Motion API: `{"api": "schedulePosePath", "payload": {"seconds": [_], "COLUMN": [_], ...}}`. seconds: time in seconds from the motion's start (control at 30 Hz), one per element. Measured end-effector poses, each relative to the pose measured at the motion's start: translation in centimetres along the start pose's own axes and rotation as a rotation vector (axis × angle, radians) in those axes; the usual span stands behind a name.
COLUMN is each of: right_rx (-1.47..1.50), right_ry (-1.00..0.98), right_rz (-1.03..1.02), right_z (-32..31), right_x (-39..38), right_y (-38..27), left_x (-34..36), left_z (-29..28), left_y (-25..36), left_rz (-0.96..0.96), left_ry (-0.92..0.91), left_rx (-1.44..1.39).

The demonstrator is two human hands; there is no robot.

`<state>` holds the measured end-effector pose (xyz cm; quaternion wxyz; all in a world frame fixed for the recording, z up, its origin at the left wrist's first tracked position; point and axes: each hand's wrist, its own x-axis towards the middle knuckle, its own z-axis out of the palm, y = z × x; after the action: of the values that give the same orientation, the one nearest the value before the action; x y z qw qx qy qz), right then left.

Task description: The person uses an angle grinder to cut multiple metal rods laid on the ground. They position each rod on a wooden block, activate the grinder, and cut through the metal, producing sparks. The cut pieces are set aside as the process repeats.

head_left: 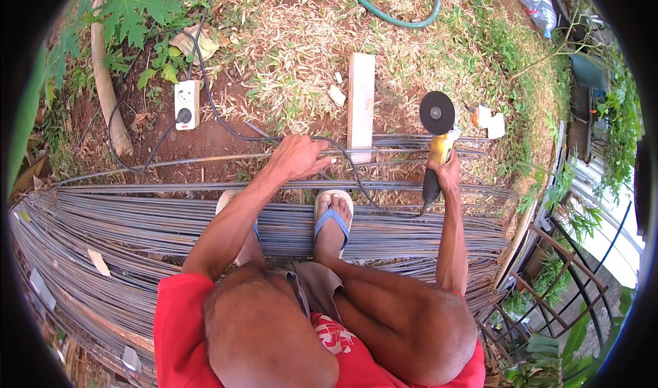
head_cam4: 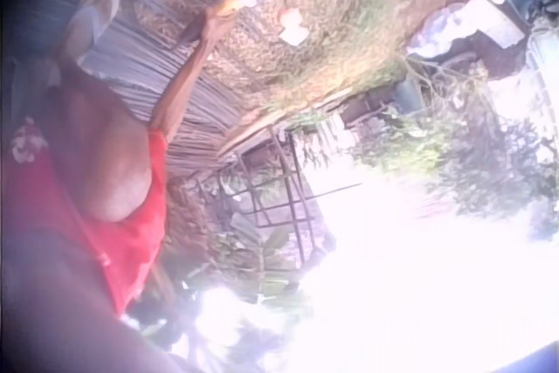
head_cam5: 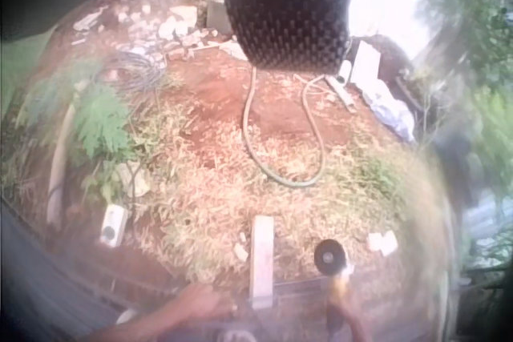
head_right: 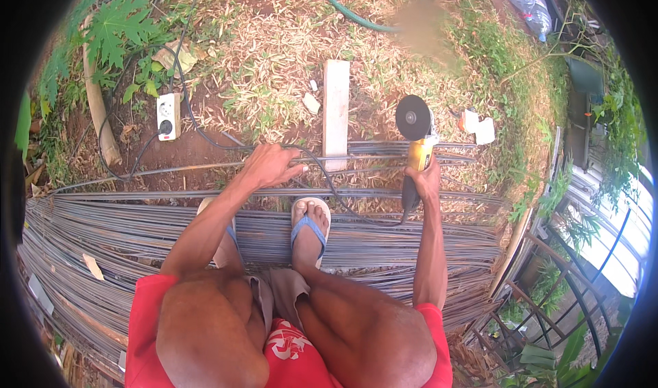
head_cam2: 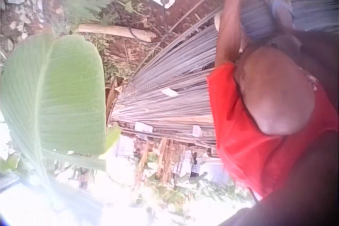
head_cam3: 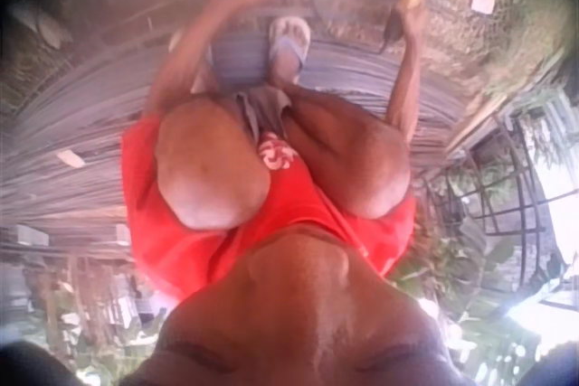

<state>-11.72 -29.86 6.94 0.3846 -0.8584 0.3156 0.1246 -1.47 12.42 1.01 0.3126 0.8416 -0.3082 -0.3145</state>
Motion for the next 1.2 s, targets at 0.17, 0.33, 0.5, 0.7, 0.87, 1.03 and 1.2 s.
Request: {"api": "schedulePosePath", "payload": {"seconds": [0.17, 0.33, 0.5, 0.7, 0.87, 1.03, 1.2], "right_rx": [-0.098, -0.187, -0.278, -0.322, -0.354, -0.229, -0.027], "right_ry": [-0.015, -0.061, -0.12, -0.144, -0.131, -0.142, -0.107], "right_rz": [-0.054, -0.118, -0.133, -0.1, -0.083, 0.043, 0.145], "right_z": [-0.7, -1.5, -1.8, -1.5, -1.5, -2.2, -1.4], "right_x": [1.7, 3.0, 3.7, 2.5, 0.3, -4.5, -12.0], "right_y": [1.0, 0.2, -0.6, -1.7, -2.2, -4.0, -5.6], "left_x": [0.2, -0.3, -0.3, 0.2, 0.3, 0.5, 0.2], "left_z": [-1.0, -0.4, 0.0, 1.2, 1.2, 0.5, 0.7], "left_y": [0.3, 0.5, -0.1, -1.6, -2.0, -1.3, -0.5], "left_rz": [-0.046, -0.117, -0.086, -0.046, -0.068, -0.133, -0.141], "left_ry": [-0.038, -0.038, 0.009, 0.056, 0.034, -0.078, -0.053], "left_rx": [0.09, 0.121, 0.098, 0.082, 0.06, 0.066, 0.052]}}
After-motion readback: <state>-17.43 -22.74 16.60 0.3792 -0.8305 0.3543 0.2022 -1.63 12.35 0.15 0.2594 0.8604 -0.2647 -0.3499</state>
